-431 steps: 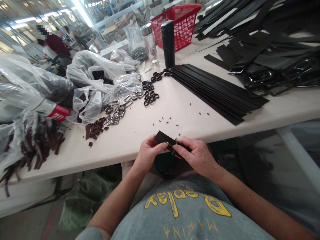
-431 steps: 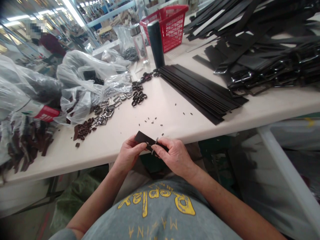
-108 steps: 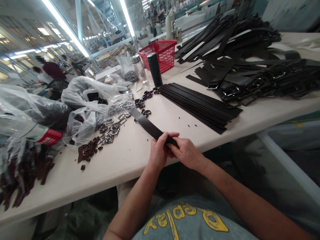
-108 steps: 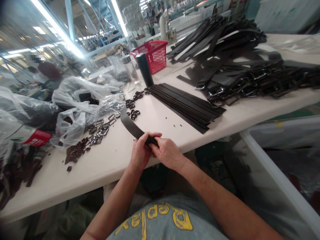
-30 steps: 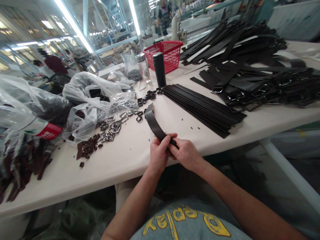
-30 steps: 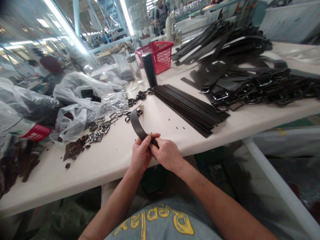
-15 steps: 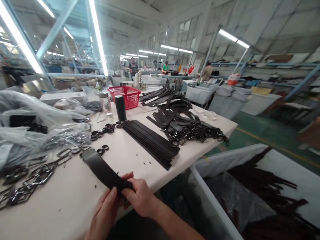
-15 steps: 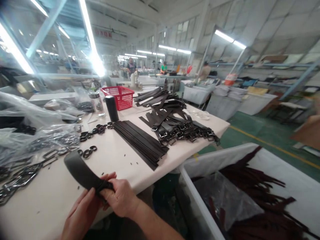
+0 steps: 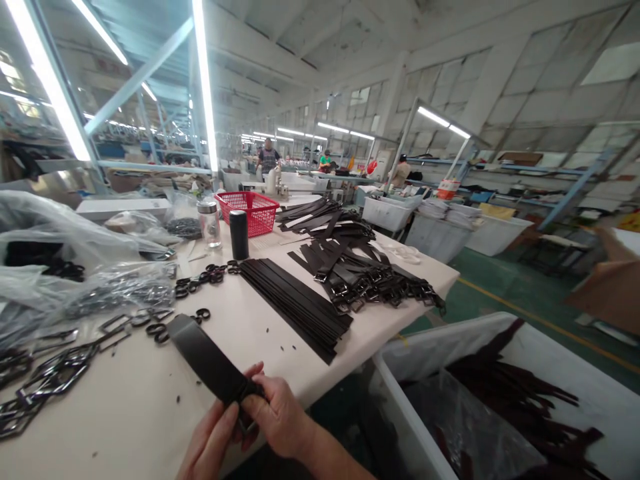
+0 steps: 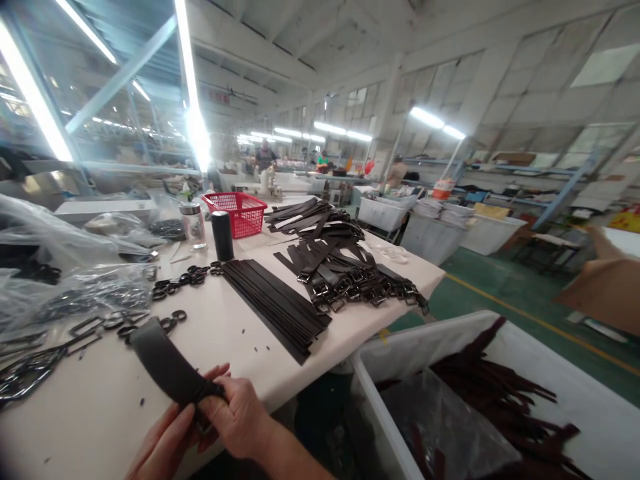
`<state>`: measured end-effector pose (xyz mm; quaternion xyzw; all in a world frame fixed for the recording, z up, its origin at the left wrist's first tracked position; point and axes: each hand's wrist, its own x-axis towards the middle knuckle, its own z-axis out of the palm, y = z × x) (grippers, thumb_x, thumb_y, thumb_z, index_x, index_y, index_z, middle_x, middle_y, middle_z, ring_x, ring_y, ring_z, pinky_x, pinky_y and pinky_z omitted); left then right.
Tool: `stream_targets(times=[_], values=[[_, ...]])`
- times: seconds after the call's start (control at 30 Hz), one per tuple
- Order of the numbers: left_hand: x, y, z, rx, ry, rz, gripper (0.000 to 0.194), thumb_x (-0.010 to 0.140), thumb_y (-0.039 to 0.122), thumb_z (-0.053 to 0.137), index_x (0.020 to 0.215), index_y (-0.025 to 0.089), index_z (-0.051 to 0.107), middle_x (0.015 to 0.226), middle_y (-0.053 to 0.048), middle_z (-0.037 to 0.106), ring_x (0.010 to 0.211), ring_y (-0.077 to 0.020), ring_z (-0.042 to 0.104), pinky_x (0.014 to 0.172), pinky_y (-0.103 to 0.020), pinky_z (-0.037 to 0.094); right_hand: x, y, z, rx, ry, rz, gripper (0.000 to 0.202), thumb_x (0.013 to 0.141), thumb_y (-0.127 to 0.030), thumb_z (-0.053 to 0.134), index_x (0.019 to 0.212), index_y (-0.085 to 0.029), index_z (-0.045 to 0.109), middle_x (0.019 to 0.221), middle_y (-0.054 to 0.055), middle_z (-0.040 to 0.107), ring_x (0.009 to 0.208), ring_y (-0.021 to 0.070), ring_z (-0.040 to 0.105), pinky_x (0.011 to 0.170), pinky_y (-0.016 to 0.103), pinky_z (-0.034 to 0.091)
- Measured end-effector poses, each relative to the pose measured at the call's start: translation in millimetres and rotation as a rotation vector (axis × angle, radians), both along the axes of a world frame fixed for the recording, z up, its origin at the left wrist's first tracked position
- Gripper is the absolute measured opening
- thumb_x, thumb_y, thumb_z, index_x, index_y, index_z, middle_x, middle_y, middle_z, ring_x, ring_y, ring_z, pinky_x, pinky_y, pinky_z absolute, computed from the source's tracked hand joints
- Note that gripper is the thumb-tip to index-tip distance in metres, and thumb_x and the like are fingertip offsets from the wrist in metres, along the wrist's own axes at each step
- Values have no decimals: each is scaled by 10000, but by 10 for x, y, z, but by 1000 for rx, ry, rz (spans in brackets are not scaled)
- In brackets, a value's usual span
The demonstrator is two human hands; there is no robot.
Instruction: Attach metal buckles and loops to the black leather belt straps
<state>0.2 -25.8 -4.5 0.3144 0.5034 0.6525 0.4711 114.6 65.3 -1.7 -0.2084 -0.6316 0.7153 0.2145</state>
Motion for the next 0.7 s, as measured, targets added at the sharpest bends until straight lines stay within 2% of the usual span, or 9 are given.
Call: stream_targets(times=[0.13, 0.2, 0.27, 0.4, 0.47, 0.6, 0.7], values=[[-8, -11, -8, -53, 97, 10, 620, 852, 564, 609, 1343, 185, 609, 1098, -91, 741, 785, -225, 662, 717, -312, 576, 72, 60, 109, 165, -13, 25, 469, 870, -610, 588, 960, -150, 588, 690, 14, 612, 553, 134, 613, 520, 245, 525], [0, -17, 18, -31, 133, 41, 605, 841, 569, 625, 1320, 200, 627, 1122, -86, 741, 917, -258, 690, 836, -338, 585, 142, 180, 287, 310, -27, 12, 366, 886, -520, 612, 937, -158, 609, 708, 16, 631, 599, 142, 635, 558, 242, 527], [16, -22, 51, 9, 148, 71, 557, 859, 560, 608, 1313, 239, 630, 1222, -82, 713, 1065, -280, 678, 937, -365, 566, 242, 398, 540, 444, -62, -52, 315, 912, -478, 576, 911, -165, 611, 722, 22, 664, 598, 136, 642, 570, 237, 524], [21, -32, 90, 30, 232, 13, 460, 907, 524, 557, 1276, 267, 656, 1307, -90, 673, 1143, -279, 663, 1000, -392, 544, 525, 1110, 1074, 663, -289, -326, 336, 919, -504, 496, 877, -181, 583, 724, 27, 707, 563, 133, 658, 560, 240, 543], [6, -42, 85, 27, 281, -46, 432, 908, 504, 569, 1250, 262, 675, 1285, -94, 686, 1124, -274, 675, 1009, -393, 540, 697, 1534, 1263, 693, -370, -411, 356, 917, -520, 493, 888, -176, 581, 745, 44, 718, 586, 148, 672, 585, 258, 557], [1, -70, 71, 39, 301, -55, 386, 918, 465, 574, 1235, 272, 679, 1267, -82, 697, 1119, -253, 682, 1014, -368, 536, 1074, 2277, 1426, 717, -632, -584, 372, 952, -490, 459, 862, -158, 601, 730, 77, 726, 571, 171, 677, 576, 277, 544], [25, -76, 92, 36, 321, -59, 349, 919, 437, 583, 1207, 274, 692, 1236, -75, 713, 1106, -238, 689, 986, -332, 549, 1322, 2595, 1417, 793, -891, -746, 405, 974, -430, 430, 820, -122, 644, 727, 148, 719, 686, 254, 708, 656, 356, 537]])
